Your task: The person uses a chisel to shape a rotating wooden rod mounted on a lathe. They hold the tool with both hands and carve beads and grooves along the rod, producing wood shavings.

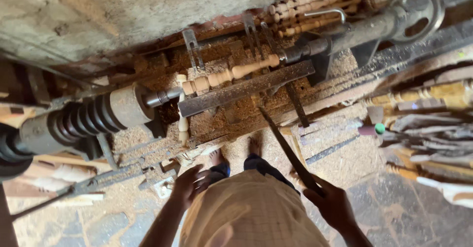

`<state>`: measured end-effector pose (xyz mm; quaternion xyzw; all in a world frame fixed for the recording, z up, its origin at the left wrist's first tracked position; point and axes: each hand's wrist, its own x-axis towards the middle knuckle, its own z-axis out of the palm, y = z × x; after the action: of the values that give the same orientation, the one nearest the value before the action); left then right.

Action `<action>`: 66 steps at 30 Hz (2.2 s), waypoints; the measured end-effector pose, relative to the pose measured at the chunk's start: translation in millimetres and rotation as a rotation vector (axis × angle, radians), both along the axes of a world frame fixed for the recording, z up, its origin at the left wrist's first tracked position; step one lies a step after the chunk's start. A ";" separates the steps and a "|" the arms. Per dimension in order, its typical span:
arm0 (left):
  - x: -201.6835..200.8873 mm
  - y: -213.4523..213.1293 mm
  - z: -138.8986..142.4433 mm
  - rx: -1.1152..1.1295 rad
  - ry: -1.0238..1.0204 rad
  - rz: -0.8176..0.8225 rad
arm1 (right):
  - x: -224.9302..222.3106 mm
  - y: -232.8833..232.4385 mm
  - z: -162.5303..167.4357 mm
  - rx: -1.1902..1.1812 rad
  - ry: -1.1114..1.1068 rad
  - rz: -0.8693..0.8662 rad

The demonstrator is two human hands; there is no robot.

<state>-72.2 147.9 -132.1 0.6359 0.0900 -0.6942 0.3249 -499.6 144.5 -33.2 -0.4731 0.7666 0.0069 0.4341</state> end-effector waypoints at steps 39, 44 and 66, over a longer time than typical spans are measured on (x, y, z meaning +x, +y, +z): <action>-159.6 -205.4 75.7 -1.237 -1.744 -0.657 | -63.7 -185.2 120.9 0.132 -0.141 0.334; -159.0 -205.7 75.1 -1.266 -1.763 -0.597 | -60.5 -187.7 126.3 0.157 -0.155 0.338; -147.6 -58.4 62.0 -0.744 -1.421 -0.736 | -94.6 -109.3 -13.6 0.108 -0.052 0.388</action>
<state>-219.8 89.5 -70.1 0.7589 -0.5758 -0.1796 0.2458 -594.2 35.2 -46.7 -0.5878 0.6482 0.1191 0.4692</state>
